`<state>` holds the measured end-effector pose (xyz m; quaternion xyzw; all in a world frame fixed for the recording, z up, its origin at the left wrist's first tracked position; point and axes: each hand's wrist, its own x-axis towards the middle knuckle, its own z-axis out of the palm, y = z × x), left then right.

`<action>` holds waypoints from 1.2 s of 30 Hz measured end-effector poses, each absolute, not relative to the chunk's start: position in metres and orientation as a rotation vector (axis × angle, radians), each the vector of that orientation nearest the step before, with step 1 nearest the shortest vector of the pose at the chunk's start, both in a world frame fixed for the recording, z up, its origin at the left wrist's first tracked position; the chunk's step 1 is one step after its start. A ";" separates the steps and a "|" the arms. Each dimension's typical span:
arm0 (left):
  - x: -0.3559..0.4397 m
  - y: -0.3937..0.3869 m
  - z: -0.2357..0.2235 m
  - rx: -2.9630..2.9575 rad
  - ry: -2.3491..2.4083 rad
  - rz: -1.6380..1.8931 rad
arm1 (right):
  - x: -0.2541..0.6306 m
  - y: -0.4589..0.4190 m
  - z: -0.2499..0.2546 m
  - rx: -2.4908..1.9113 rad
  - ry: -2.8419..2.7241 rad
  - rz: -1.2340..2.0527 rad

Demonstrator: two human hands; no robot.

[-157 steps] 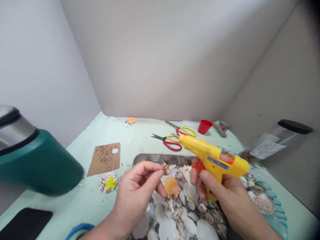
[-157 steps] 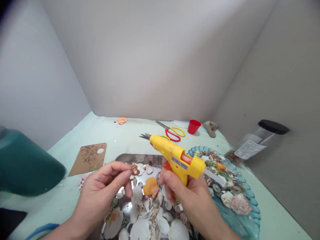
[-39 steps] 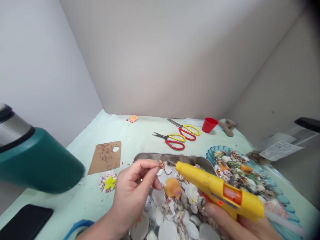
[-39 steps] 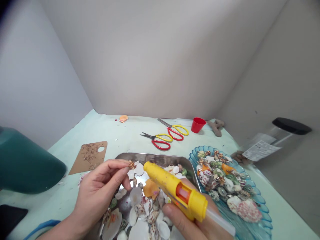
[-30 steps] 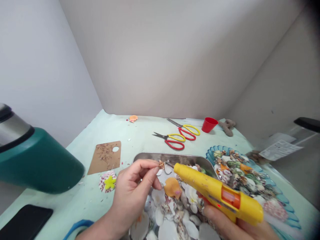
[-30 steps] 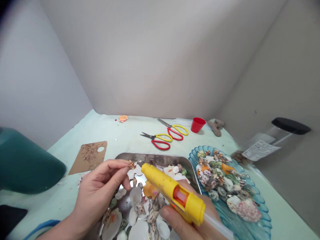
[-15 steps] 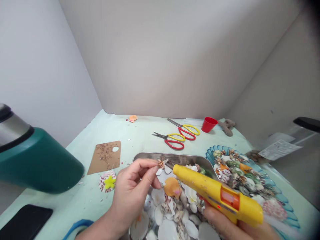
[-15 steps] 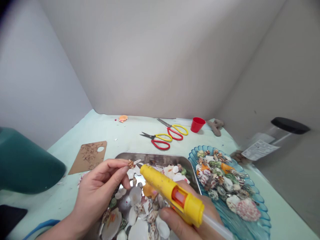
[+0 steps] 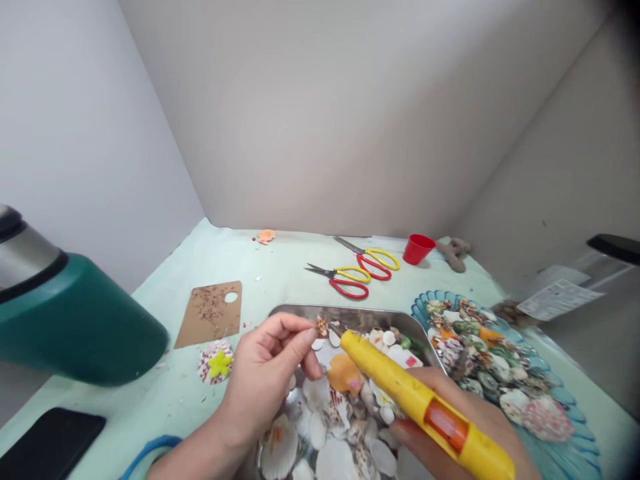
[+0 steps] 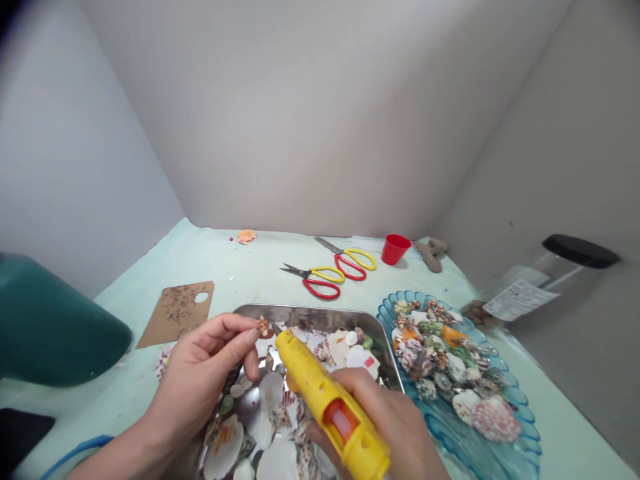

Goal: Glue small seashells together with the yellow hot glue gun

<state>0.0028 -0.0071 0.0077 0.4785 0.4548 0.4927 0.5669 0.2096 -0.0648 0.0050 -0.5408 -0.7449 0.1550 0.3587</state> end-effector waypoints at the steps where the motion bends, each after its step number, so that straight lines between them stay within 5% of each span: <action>1: 0.002 -0.006 0.006 1.118 1.062 1.151 | 0.210 -0.064 0.005 -1.404 -1.936 0.393; 22: -0.003 0.001 -0.003 1.067 0.994 1.279 | 0.194 -0.060 0.032 -1.419 -2.630 0.785; 28: -0.003 0.002 -0.002 1.083 0.981 1.279 | 0.203 -0.016 0.017 -1.632 -2.621 0.189; 36: -0.003 0.001 0.001 1.071 0.984 1.287 | 0.211 -0.005 0.017 -1.546 -2.754 0.291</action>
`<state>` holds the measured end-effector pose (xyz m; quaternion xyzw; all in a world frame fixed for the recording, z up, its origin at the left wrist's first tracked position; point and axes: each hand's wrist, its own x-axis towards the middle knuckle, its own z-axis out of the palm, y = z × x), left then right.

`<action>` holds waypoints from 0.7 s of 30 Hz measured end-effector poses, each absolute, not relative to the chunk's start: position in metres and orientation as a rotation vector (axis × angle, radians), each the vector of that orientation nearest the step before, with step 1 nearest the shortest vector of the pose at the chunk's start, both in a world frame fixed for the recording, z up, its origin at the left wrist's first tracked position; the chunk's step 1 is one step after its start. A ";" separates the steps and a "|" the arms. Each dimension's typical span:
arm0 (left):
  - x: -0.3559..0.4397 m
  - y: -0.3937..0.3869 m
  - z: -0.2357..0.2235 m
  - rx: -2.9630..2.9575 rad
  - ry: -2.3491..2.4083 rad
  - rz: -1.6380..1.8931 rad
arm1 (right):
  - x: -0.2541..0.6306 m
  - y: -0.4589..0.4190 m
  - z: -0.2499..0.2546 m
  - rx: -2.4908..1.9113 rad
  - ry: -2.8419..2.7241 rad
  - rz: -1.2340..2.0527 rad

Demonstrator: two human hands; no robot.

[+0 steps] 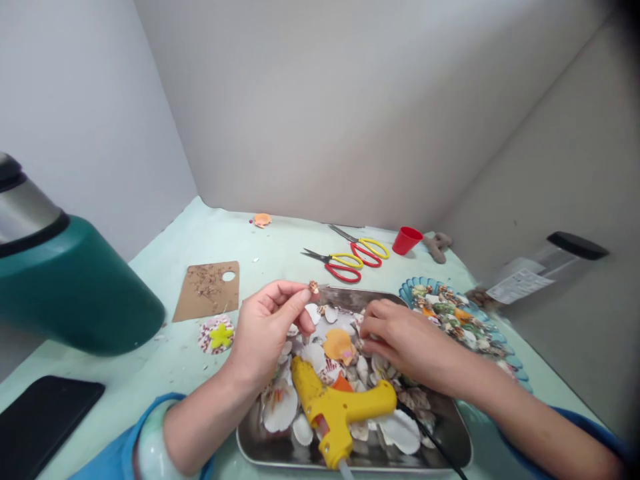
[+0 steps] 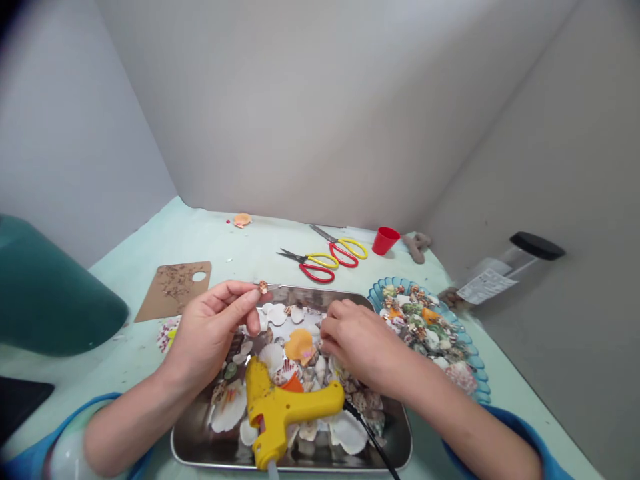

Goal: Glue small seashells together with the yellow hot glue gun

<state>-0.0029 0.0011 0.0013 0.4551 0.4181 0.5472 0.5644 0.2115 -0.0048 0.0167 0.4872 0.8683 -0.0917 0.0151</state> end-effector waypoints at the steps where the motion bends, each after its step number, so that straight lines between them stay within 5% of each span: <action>1: -0.003 0.001 0.001 1.072 0.984 1.287 | 0.217 -0.007 0.023 1.447 2.708 -0.357; 8: -0.003 0.001 0.002 1.057 0.985 1.290 | 0.227 -0.010 0.046 1.314 2.745 -0.552; 21: -0.002 0.000 0.003 1.037 0.936 1.309 | 0.134 0.015 0.005 1.703 2.753 -0.547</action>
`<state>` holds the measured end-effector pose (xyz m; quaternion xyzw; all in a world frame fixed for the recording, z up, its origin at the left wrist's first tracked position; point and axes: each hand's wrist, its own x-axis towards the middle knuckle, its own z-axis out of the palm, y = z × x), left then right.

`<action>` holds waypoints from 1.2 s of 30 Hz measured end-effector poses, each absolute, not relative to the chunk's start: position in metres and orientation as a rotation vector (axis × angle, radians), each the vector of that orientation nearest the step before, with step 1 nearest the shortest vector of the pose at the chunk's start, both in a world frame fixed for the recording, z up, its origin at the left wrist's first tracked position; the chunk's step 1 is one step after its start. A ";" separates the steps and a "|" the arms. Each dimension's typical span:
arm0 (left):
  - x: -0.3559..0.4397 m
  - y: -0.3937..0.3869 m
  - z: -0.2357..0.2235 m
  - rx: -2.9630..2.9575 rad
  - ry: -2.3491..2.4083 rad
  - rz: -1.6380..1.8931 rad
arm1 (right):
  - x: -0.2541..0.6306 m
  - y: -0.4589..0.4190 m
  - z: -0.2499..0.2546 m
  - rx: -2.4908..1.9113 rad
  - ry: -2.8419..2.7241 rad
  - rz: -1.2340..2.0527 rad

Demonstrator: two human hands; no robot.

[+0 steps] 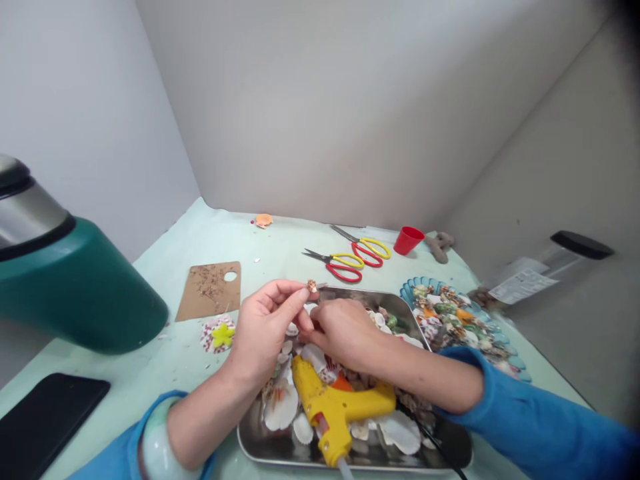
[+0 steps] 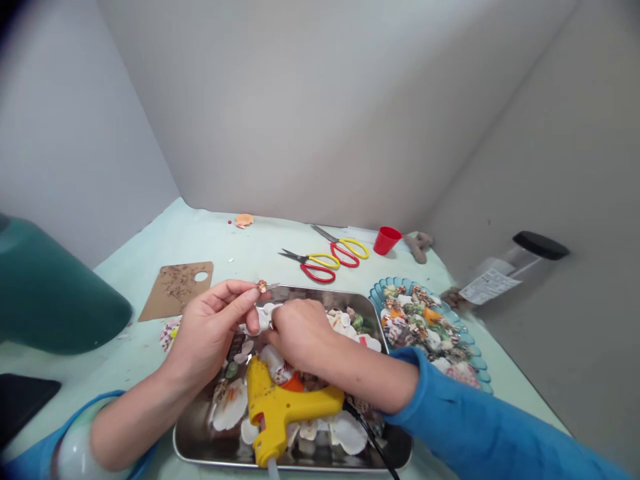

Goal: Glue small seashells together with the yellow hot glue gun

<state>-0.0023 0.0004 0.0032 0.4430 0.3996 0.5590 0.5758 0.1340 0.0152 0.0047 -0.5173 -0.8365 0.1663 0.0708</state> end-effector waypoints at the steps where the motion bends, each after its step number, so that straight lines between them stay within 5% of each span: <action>1: -0.002 0.001 0.003 1.038 0.936 1.308 | 0.132 0.014 0.003 -1.567 -2.480 0.536; 15: -0.004 0.001 0.001 1.083 1.004 1.250 | 0.193 0.017 0.026 -1.195 -1.451 1.553; 36: 0.000 -0.002 0.005 1.109 0.999 1.086 | 0.194 0.006 0.018 -1.000 -1.134 1.710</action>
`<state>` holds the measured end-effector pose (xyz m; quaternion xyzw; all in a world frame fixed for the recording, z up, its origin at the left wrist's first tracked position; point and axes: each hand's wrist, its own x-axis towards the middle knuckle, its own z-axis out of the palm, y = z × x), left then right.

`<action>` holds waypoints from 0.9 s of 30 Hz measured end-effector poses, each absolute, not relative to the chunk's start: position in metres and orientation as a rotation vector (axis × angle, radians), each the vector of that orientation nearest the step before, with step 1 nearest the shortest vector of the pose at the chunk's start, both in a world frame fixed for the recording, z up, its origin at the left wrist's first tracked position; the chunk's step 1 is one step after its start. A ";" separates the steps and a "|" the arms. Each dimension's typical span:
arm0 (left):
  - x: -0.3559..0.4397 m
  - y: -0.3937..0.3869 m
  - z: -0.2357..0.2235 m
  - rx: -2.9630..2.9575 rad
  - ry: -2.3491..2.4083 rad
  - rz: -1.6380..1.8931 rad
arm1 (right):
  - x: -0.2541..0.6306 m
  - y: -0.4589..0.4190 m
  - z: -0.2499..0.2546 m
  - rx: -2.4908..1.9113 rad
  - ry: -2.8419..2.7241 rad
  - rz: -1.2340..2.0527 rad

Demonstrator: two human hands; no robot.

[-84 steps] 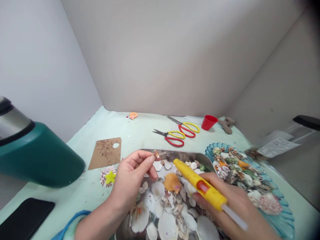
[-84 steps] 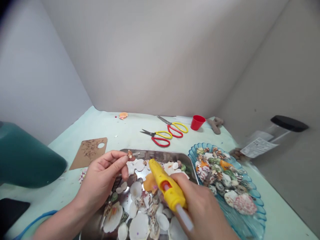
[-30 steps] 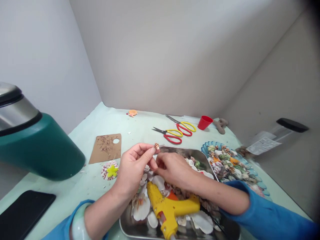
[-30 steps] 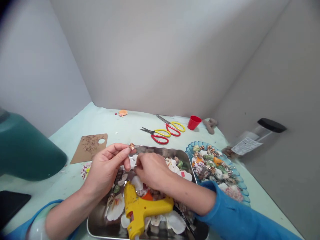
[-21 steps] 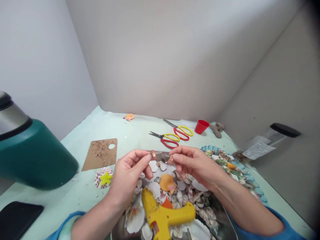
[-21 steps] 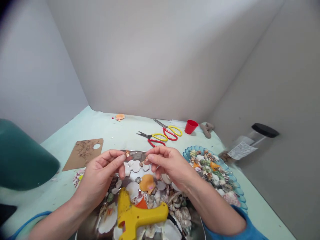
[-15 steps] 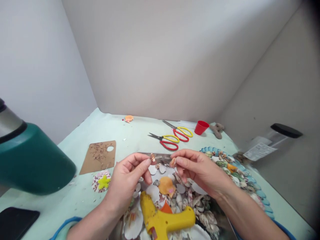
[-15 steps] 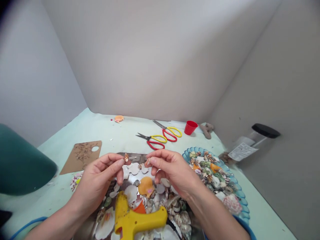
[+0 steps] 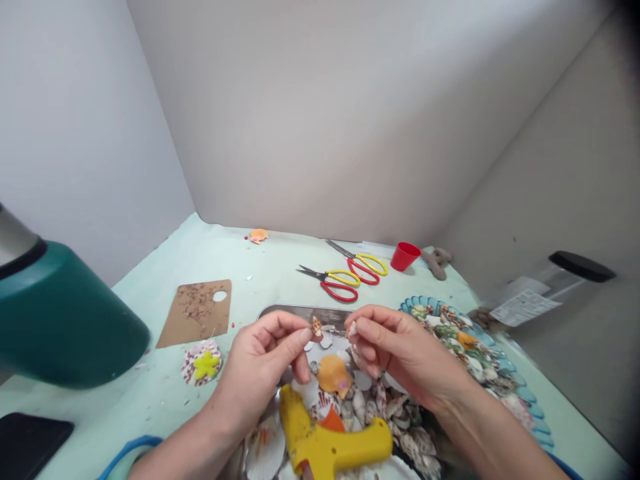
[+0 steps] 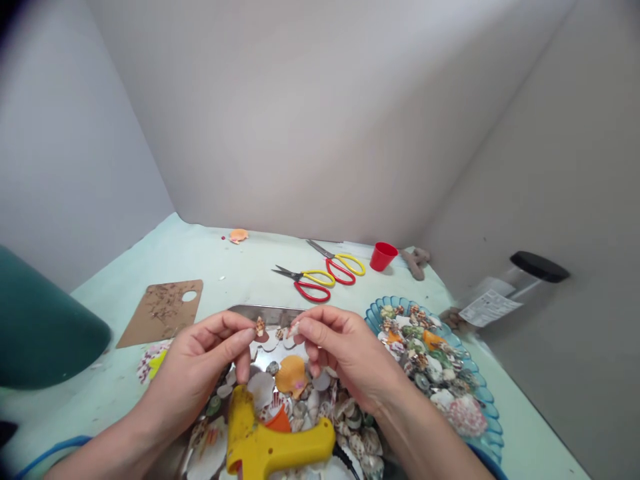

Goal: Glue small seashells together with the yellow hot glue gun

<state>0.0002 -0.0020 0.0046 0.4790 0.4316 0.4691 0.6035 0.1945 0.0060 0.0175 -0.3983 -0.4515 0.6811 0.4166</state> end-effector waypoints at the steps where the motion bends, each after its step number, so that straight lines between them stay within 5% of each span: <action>1: 0.000 -0.002 0.005 1.112 0.999 1.079 | 0.195 0.006 0.018 -1.009 -1.140 1.693; 27: 0.001 -0.001 0.008 1.137 0.972 1.026 | 0.185 0.015 0.072 -1.417 -2.098 1.036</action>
